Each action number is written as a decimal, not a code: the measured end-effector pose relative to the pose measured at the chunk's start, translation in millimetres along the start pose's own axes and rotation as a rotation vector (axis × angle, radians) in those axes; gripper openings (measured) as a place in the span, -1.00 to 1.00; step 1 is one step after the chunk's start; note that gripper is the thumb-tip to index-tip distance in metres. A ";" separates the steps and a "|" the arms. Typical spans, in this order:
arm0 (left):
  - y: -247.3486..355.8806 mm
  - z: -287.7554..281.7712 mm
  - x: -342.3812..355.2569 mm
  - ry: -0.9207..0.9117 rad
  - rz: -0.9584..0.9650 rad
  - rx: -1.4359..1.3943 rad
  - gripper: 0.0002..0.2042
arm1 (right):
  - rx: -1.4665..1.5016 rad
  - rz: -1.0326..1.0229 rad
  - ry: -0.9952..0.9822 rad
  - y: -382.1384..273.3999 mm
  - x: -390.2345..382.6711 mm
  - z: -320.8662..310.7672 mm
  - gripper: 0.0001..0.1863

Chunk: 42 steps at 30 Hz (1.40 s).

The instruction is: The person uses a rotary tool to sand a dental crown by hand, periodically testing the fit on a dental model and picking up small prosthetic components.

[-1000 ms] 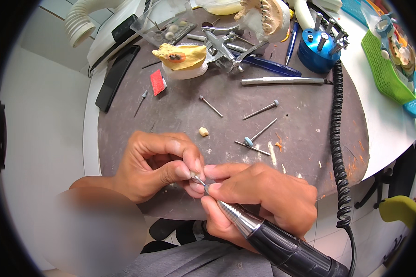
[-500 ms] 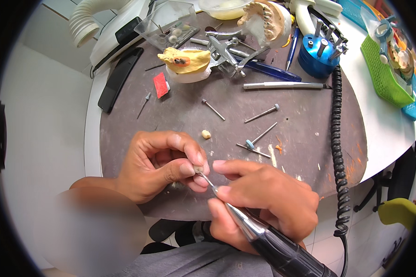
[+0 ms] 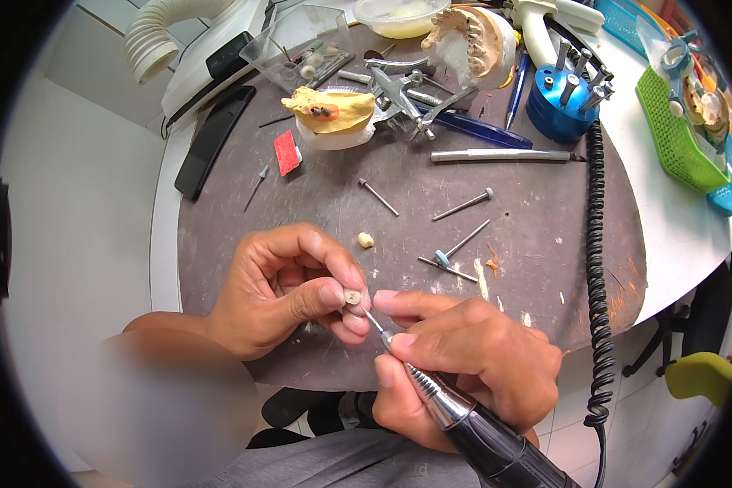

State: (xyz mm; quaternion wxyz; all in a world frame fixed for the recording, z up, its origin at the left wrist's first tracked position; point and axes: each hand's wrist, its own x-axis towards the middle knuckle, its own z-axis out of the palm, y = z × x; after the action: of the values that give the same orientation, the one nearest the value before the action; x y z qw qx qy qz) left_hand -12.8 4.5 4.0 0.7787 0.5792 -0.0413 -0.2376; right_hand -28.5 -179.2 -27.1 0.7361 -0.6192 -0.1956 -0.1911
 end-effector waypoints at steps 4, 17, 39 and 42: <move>-0.2 -0.7 0.3 -0.004 0.012 0.025 -0.91 | -0.013 0.012 -0.024 -1.4 0.9 -0.7 -0.80; -6.7 -3.5 -0.6 -0.025 0.122 0.093 -0.92 | -0.133 -0.065 -0.107 4.7 5.9 0.7 -0.77; -6.2 -1.7 -2.2 -0.017 0.063 0.031 -0.92 | -0.149 -0.071 -0.115 4.0 3.5 -0.2 -0.78; -5.5 -0.8 -2.1 -0.020 0.060 0.036 -0.92 | -0.162 -0.087 -0.111 5.2 6.0 2.3 -0.77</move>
State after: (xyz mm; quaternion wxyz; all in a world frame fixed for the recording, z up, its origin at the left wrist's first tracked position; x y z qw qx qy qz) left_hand -16.1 4.8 -0.9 0.7745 0.5892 -0.0707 -0.2190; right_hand -20.8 -176.4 -27.9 0.6629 -0.6771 -0.2465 -0.2034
